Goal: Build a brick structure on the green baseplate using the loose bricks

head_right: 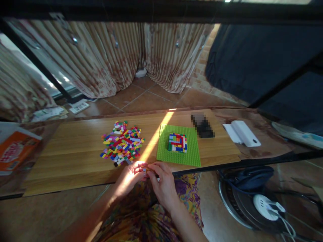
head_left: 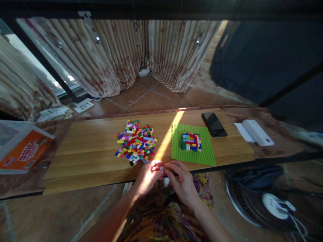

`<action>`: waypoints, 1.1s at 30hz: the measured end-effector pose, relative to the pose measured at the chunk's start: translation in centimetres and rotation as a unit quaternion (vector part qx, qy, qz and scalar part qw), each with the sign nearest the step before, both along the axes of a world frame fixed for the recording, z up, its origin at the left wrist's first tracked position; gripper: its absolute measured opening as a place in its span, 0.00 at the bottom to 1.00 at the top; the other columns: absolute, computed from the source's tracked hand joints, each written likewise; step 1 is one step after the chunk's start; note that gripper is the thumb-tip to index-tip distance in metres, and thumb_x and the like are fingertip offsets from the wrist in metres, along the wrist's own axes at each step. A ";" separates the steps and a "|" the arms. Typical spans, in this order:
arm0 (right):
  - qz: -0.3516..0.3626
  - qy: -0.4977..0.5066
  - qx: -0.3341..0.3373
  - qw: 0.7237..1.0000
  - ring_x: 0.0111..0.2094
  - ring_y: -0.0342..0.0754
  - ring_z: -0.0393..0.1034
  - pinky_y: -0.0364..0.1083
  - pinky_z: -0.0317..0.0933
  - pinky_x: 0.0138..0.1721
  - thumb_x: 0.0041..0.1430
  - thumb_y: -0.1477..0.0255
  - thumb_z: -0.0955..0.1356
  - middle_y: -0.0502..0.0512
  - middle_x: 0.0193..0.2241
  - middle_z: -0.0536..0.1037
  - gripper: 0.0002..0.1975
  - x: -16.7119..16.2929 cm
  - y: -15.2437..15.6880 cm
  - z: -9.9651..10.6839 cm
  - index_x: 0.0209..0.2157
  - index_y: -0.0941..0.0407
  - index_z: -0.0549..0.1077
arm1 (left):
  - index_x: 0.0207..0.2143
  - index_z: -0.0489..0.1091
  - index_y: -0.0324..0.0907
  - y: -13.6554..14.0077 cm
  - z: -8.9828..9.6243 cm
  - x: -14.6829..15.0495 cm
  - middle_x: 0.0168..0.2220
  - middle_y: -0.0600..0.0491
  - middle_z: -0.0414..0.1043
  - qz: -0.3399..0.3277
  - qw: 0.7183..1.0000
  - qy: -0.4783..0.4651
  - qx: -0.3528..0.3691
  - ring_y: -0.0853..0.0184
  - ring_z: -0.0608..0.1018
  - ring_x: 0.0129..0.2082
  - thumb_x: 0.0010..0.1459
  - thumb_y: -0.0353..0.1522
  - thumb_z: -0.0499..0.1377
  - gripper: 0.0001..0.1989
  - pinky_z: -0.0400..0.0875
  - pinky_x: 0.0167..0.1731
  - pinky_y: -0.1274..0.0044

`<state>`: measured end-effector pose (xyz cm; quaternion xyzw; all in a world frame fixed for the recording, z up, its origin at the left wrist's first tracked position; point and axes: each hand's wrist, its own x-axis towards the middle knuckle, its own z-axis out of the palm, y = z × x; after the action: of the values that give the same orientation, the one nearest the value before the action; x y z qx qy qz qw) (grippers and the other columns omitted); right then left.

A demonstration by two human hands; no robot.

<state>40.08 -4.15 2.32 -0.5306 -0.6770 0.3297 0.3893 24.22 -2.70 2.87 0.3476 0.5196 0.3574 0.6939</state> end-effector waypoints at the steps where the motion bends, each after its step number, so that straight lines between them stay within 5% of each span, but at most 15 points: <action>1: 0.007 -0.001 -0.002 1.000 0.45 0.51 0.70 0.51 0.66 0.46 0.62 0.69 0.66 0.57 0.42 0.76 0.10 -0.1 0.1 0.0 0.43 0.50 0.76 | 0.43 0.69 0.37 0.0 -0.1 0.0 0.37 0.48 0.76 -0.001 1.000 0.002 0.002 0.66 0.78 0.36 0.46 0.34 0.65 0.20 0.73 0.34 0.77; 17: 0.040 -0.045 -0.016 0.998 0.37 0.49 0.69 0.49 0.60 0.42 0.63 0.69 0.65 0.53 0.32 0.77 0.09 -0.8 1.0 0.1 0.32 0.53 0.76 | 0.37 0.68 0.39 -0.6 -0.9 0.9 0.31 0.50 0.75 -0.001 0.996 0.049 0.077 0.66 0.76 0.31 0.50 0.30 0.60 0.10 0.70 0.31 0.77; 25: 0.087 -0.021 -0.035 0.995 0.45 0.51 0.69 0.51 0.61 0.47 0.62 0.69 0.66 0.54 0.42 0.77 0.13 0.3 0.8 0.5 0.48 0.49 0.74 | 0.38 0.70 0.38 -0.5 -0.6 0.7 0.32 0.50 0.75 0.014 0.996 0.051 0.067 0.67 0.77 0.30 0.52 0.33 0.58 0.11 0.72 0.30 0.77; 33: 0.041 -0.039 -0.028 0.998 0.38 0.50 0.70 0.49 0.62 0.41 0.60 0.68 0.67 0.54 0.35 0.78 0.09 0.0 0.9 -0.4 0.41 0.52 0.76 | 0.38 0.70 0.38 -0.3 -0.6 0.5 0.30 0.51 0.75 0.012 0.998 0.047 0.050 0.67 0.78 0.27 0.52 0.38 0.60 0.15 0.74 0.29 0.75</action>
<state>40.03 -3.22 1.92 -0.5251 -0.7034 0.3435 0.3339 24.71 -3.00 2.28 0.3915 0.5372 0.3749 0.6462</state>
